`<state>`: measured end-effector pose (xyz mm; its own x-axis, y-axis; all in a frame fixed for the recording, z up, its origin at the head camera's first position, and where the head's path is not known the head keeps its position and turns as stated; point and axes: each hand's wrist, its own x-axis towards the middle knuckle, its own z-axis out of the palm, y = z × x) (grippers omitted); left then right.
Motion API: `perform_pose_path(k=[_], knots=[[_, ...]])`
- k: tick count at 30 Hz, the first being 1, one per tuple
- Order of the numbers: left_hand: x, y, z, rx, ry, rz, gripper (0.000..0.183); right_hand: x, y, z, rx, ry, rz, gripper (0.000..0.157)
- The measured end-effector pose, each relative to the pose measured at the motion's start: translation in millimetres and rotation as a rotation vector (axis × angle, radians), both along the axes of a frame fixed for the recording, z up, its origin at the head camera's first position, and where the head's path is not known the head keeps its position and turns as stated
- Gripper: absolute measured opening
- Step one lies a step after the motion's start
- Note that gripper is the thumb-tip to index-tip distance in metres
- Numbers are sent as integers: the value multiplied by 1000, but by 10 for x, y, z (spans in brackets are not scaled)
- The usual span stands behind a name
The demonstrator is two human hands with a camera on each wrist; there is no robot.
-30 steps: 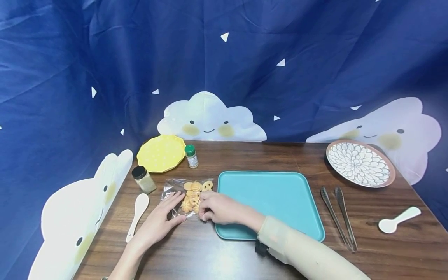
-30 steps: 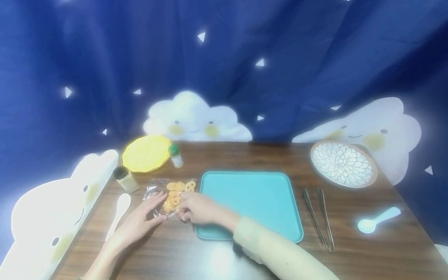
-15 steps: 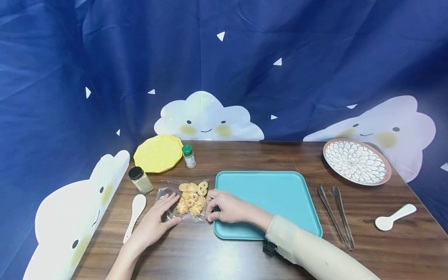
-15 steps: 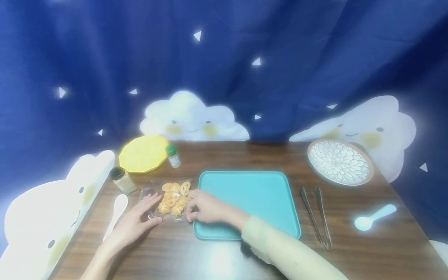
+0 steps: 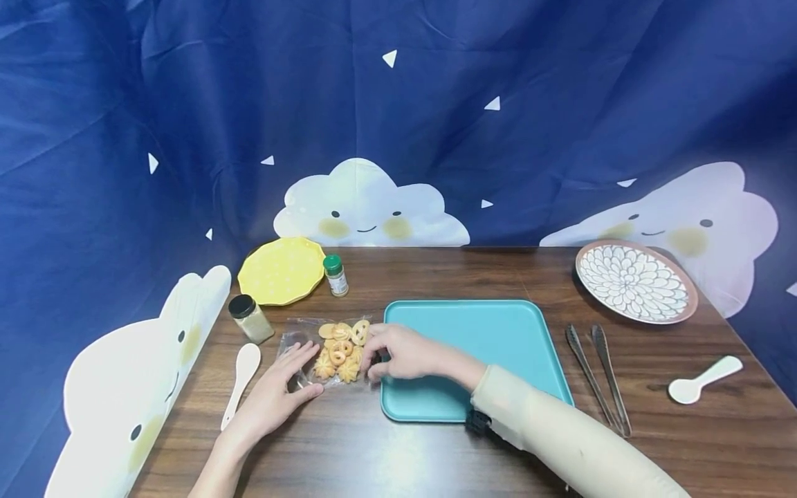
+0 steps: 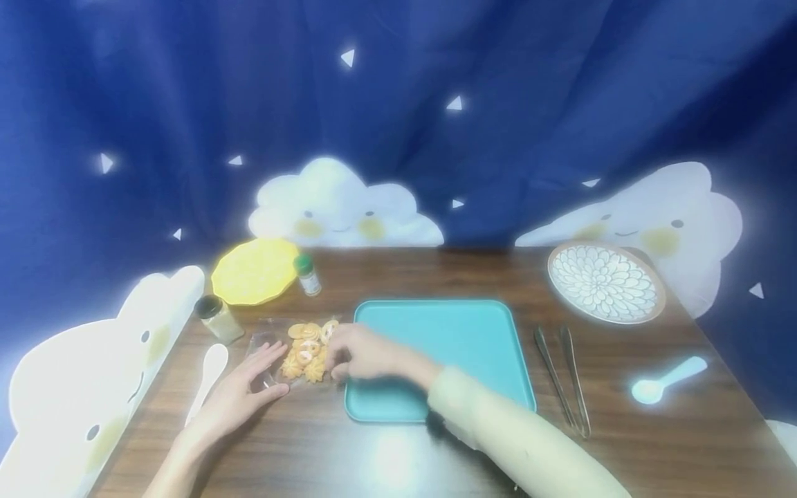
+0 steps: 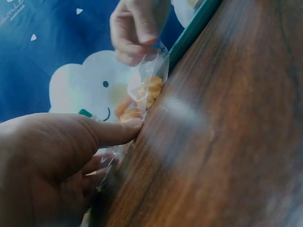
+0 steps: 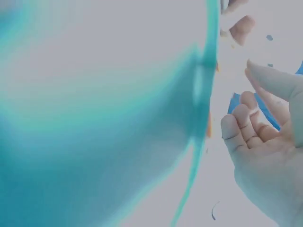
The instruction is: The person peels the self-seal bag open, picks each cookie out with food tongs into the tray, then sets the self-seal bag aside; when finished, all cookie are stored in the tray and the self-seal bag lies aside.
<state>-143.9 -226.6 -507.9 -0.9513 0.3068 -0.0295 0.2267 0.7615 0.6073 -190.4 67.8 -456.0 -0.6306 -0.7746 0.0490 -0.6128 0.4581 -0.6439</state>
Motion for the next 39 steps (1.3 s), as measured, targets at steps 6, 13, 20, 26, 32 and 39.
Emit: perform_pose_path(k=[6, 13, 20, 26, 32, 39], knots=[[-4, 5, 4, -1, -2, 1, 72, -186, -20, 116, 15, -61, -38, 29], [9, -2, 3, 12, -8, 2, 71, -310, -89, -34, 124, -111, -20, 26], [1, -8, -9, 11, 15, -6, 71, -301, -122, -13, 70, -123, -48, 14], [-1, -8, -21, 16, 13, -3, 74, -255, -74, 81, 71, -89, -61, 8], [9, -30, -23, 3, 29, 6, 77, -230, 30, 78, 59, -77, -115, 8], [33, -44, 9, -13, 35, 13, 77, -209, 63, -45, 32, 0, -118, 8]])
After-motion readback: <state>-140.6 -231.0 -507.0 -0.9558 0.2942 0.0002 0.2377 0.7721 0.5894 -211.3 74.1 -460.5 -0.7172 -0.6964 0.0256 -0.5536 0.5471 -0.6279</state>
